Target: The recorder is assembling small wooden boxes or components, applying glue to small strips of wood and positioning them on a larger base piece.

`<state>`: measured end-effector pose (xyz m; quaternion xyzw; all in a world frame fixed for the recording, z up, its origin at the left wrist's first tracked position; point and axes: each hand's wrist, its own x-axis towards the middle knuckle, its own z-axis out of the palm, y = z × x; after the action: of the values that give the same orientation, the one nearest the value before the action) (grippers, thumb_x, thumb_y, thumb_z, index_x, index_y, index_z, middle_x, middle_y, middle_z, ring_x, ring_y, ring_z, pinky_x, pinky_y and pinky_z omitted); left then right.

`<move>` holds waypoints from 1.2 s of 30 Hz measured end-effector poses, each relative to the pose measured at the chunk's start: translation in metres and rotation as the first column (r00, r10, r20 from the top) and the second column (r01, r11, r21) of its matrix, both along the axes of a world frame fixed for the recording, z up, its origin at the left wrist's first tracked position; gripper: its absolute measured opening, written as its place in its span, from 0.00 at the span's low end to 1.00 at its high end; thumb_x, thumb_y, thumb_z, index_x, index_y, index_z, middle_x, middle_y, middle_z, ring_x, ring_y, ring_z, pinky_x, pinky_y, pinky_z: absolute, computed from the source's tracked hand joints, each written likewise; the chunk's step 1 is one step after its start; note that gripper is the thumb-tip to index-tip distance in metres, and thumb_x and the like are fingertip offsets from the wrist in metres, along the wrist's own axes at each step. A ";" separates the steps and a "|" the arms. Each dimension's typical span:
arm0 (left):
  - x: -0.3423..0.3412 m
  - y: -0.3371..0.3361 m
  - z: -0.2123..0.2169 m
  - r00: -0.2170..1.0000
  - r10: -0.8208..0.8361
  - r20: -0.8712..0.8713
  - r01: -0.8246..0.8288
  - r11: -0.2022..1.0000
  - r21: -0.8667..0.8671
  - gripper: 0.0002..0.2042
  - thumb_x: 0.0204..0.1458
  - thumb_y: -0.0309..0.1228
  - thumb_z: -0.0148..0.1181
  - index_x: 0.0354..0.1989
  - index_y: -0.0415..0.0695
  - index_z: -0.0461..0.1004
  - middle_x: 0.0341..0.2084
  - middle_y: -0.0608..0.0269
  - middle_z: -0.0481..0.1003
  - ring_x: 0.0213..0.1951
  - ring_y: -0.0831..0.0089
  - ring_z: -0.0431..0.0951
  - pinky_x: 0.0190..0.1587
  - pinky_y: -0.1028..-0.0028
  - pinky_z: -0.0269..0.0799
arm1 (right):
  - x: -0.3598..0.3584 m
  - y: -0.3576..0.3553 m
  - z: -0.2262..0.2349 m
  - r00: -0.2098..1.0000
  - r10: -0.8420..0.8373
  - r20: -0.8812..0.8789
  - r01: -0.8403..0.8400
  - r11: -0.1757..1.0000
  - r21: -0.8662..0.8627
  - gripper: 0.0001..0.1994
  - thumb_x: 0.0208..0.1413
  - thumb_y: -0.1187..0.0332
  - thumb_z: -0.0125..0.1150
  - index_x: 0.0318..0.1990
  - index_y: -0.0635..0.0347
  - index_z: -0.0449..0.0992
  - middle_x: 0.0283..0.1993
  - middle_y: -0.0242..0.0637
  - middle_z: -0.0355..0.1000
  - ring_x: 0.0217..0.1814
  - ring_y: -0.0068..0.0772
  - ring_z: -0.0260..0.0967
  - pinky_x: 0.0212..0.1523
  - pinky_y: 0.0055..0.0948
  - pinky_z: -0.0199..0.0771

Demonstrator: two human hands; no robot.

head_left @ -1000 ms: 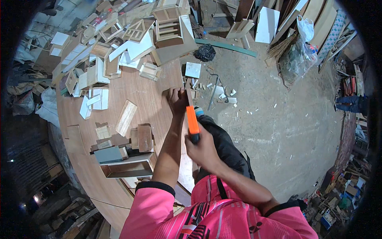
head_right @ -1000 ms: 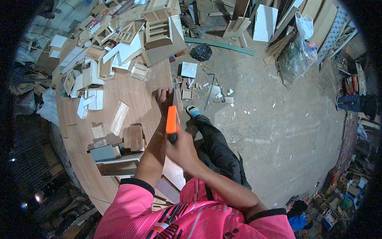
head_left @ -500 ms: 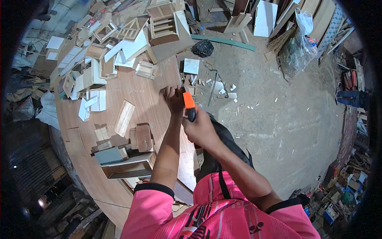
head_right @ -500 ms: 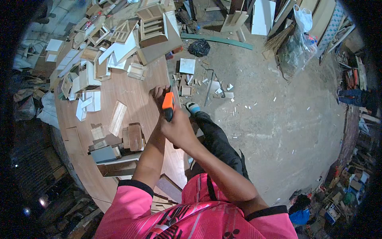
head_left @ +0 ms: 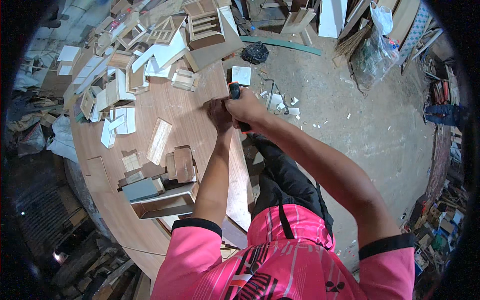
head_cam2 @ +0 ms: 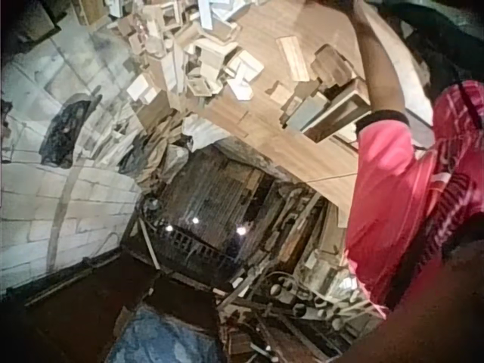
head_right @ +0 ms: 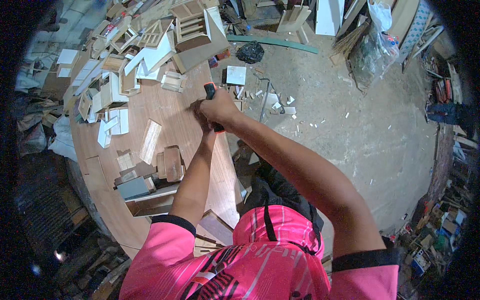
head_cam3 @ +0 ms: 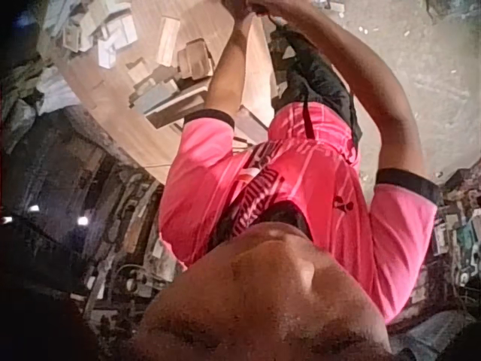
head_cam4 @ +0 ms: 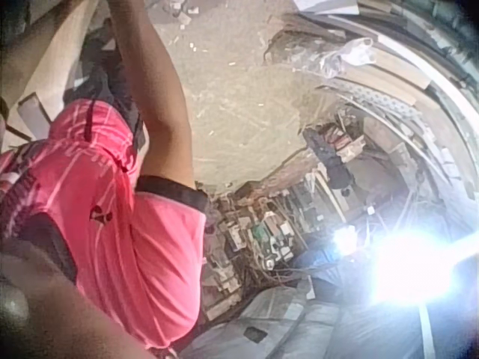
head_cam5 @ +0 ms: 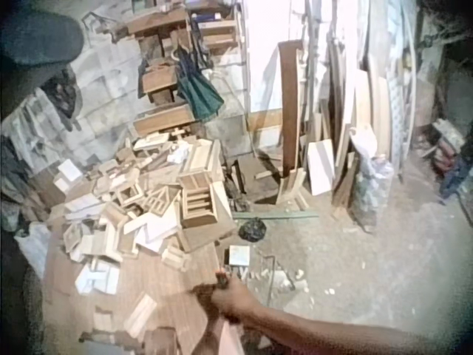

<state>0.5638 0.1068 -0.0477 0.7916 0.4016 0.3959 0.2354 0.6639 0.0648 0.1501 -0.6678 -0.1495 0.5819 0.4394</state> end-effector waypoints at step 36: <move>-0.014 0.004 -0.033 0.993 -0.012 0.120 0.053 0.936 -0.348 0.17 0.47 0.47 0.56 0.37 0.47 0.74 0.33 0.61 0.74 0.42 0.60 0.73 0.49 0.60 0.61 | -0.015 0.019 -0.096 0.999 -0.035 0.026 0.037 0.998 -0.047 0.09 0.46 0.76 0.49 0.37 0.63 0.64 0.19 0.37 0.64 0.15 0.29 0.63 0.12 0.33 0.64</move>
<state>0.5502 0.1110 -0.0810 0.7192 0.4380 0.3594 0.4021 0.6493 0.0839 0.0546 -0.6880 -0.1294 0.5686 0.4319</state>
